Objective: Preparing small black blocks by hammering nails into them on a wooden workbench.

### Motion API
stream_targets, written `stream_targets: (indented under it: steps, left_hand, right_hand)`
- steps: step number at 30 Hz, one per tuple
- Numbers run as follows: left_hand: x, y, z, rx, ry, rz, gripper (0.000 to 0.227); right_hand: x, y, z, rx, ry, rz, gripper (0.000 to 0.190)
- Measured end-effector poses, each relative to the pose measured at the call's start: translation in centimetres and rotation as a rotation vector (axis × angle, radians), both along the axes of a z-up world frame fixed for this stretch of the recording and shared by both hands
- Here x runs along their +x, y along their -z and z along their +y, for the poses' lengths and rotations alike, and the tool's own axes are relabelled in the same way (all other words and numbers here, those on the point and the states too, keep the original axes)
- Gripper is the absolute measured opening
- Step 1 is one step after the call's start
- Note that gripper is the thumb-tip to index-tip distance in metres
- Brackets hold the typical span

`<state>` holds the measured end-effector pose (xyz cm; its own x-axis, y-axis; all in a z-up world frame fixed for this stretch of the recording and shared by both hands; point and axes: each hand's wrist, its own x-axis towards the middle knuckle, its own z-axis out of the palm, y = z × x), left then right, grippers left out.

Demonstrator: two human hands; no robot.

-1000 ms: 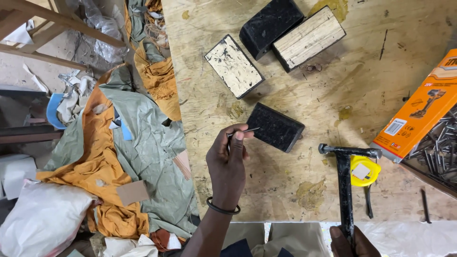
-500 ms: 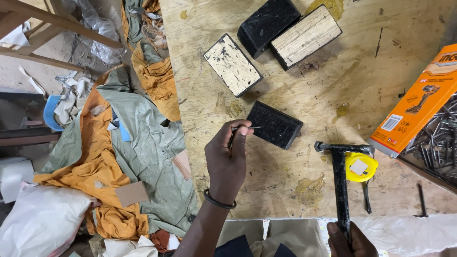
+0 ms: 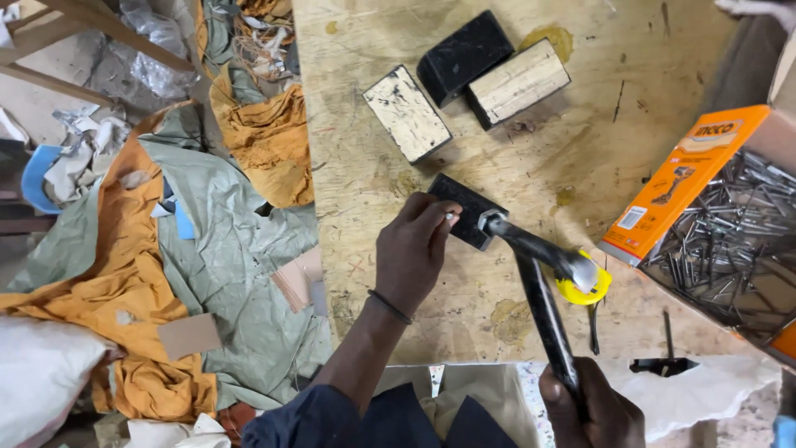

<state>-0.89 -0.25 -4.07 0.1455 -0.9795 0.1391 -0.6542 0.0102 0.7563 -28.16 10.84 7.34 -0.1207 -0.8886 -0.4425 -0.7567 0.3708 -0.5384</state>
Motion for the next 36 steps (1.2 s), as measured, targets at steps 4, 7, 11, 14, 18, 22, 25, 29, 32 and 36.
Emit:
stream_targets:
  steps: [4,7,11,14,18,22,25,29,32,36]
  left_hand:
    - [-0.3,0.1,-0.1,-0.027,-0.010,-0.030,0.024]
    - [-0.4,0.7,-0.3,0.028,-0.005,-0.082,0.019]
    - [-0.1,0.8,-0.8,-0.029,-0.025,-0.047,0.022]
    - [-0.3,0.8,-0.5,-0.032,-0.025,-0.013,0.028]
    - [-0.2,1.8,-0.9,-0.042,-0.029,0.000,0.021]
    - [-0.6,2.1,-0.5,-0.053,-0.035,0.017,0.027]
    - [-0.8,2.0,-0.6,-0.070,-0.043,0.013,0.023]
    - [-0.6,1.9,-1.7,-0.093,-0.038,0.030,0.028]
    - [-0.5,1.4,-0.3,-0.060,-0.044,0.037,0.030]
    - [-0.5,2.2,-0.9,-0.053,-0.043,0.040,0.023]
  right_hand:
    - [0.5,0.8,-1.3,-0.155,-0.040,-0.028,0.022]
    - [0.6,2.4,-3.5,0.194,-0.253,0.250,0.036]
    - [1.6,-0.7,-3.2,0.014,-0.138,0.055,0.032]
    - [0.6,1.9,-2.3,-0.052,-0.147,0.026,0.028]
    - [2.5,1.4,-4.2,0.149,-0.200,0.145,0.042]
    - [1.0,0.8,-1.5,-0.101,-0.068,0.028,0.031]
    - [0.7,3.4,-2.0,-0.158,-0.163,0.051,0.031]
    - [1.3,1.6,-3.7,-0.014,-0.139,0.074,0.040]
    - [0.7,3.1,-1.8,-0.080,-0.127,0.039,0.033]
    - [2.5,4.0,-4.4,0.108,-0.097,0.040,0.051]
